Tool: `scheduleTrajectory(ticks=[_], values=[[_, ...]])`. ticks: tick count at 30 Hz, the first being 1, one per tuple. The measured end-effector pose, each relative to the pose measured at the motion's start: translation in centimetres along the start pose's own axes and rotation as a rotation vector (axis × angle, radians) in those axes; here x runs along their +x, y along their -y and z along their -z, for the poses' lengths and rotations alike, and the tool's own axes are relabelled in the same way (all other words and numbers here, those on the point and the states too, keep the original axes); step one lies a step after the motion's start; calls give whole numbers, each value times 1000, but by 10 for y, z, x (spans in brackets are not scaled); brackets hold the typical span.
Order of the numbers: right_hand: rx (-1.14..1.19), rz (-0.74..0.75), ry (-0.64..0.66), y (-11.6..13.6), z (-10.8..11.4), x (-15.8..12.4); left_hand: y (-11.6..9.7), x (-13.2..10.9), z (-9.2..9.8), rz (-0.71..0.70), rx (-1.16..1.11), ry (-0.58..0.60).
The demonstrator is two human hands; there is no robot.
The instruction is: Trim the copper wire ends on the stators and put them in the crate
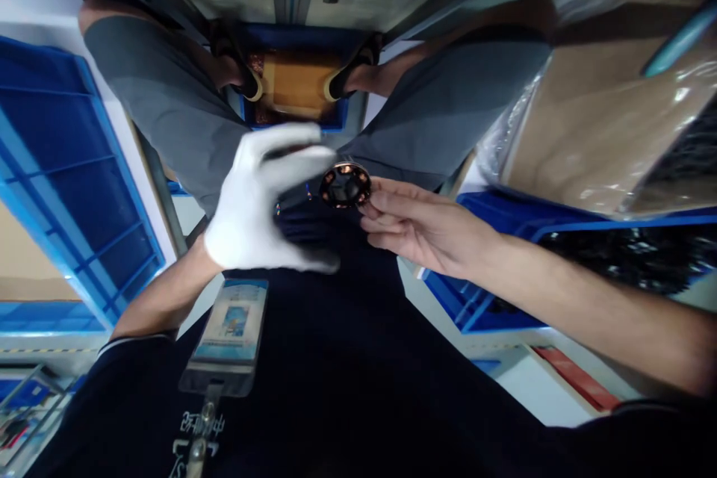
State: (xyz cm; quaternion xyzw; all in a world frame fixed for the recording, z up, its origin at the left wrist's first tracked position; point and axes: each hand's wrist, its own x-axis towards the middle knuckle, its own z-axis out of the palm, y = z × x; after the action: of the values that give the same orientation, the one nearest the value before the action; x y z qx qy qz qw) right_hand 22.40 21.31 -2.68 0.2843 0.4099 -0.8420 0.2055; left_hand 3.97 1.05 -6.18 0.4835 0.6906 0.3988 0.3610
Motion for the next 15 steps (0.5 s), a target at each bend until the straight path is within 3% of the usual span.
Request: scheduleTrajectory(ticks=[2, 3, 7, 8, 10, 12, 15], values=[[-231, 122, 37, 6, 0, 1, 1, 13, -6, -136, -31, -12], [-358, 184, 56, 13, 1, 2, 1, 19, -10, -125, -115, 45], [-974, 436, 123, 50, 17, -3, -9, 31, -27, 176, -468, 397], [-1156, 524, 111, 57, 22, -6, -14, 29, -28, 210, -460, 403], [-1385, 631, 30, 64, 33, -13, -23, 26, -26, 230, -303, 279], [-1248, 543, -2, 63, 42, -17, -30, 24, -19, 170, -71, 152], [-680, 102, 222, 49, 50, -14, -35, 30, -9, 26, 117, 149]])
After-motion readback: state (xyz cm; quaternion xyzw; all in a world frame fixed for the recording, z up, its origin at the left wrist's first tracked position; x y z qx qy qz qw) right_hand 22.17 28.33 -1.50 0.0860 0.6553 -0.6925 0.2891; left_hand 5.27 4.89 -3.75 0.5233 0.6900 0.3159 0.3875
